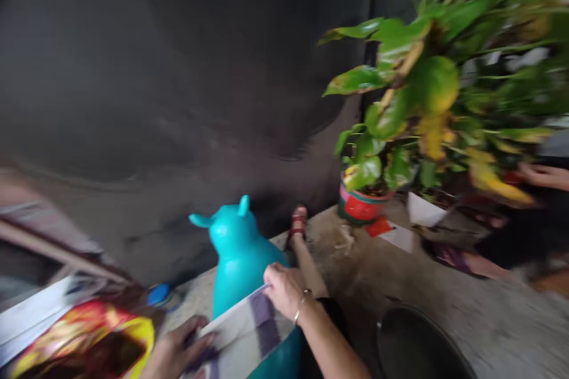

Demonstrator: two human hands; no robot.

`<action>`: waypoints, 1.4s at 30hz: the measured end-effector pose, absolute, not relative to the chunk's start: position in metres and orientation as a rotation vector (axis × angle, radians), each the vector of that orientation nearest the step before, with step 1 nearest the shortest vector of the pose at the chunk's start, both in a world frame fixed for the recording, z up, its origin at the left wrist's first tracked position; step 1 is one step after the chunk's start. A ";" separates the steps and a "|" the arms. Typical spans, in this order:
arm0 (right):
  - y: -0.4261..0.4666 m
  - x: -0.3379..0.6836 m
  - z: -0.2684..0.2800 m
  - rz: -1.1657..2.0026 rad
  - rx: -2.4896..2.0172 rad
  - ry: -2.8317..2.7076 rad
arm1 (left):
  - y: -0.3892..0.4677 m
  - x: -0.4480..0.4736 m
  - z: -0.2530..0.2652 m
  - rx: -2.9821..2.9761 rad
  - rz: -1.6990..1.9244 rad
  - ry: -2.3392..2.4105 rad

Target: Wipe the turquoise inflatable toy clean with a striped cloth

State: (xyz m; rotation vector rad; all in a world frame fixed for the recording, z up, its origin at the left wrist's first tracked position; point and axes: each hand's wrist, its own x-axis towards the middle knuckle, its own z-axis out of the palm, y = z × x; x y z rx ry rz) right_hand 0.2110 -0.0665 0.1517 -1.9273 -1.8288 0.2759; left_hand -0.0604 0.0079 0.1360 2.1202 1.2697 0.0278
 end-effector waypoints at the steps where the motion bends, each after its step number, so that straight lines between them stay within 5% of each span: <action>1: -0.060 0.210 0.156 0.253 -1.910 -1.822 | 0.014 -0.063 0.142 2.114 0.086 1.263; 10: -0.027 0.214 0.227 0.018 -1.855 -1.776 | 0.058 -0.057 0.210 2.244 0.521 1.419; 14: -0.074 0.211 0.181 0.094 -1.979 -1.813 | 0.030 -0.064 0.186 2.260 0.279 1.264; 18: -0.140 0.207 0.103 0.635 -2.214 -1.855 | -0.010 -0.073 0.149 2.102 -0.215 1.190; 21: -0.158 0.204 0.078 0.882 -2.106 -1.894 | -0.024 -0.072 0.123 2.078 -0.232 1.248; 27: -0.081 0.175 0.074 0.253 -1.955 -1.748 | -0.027 -0.036 0.059 1.991 0.105 1.480; 36: -0.007 0.157 0.041 0.311 -2.221 -1.822 | 0.012 0.009 0.063 1.885 -0.033 1.567; 42: -0.033 0.153 0.044 0.299 -2.280 -1.785 | -0.007 0.003 0.064 1.923 0.033 1.573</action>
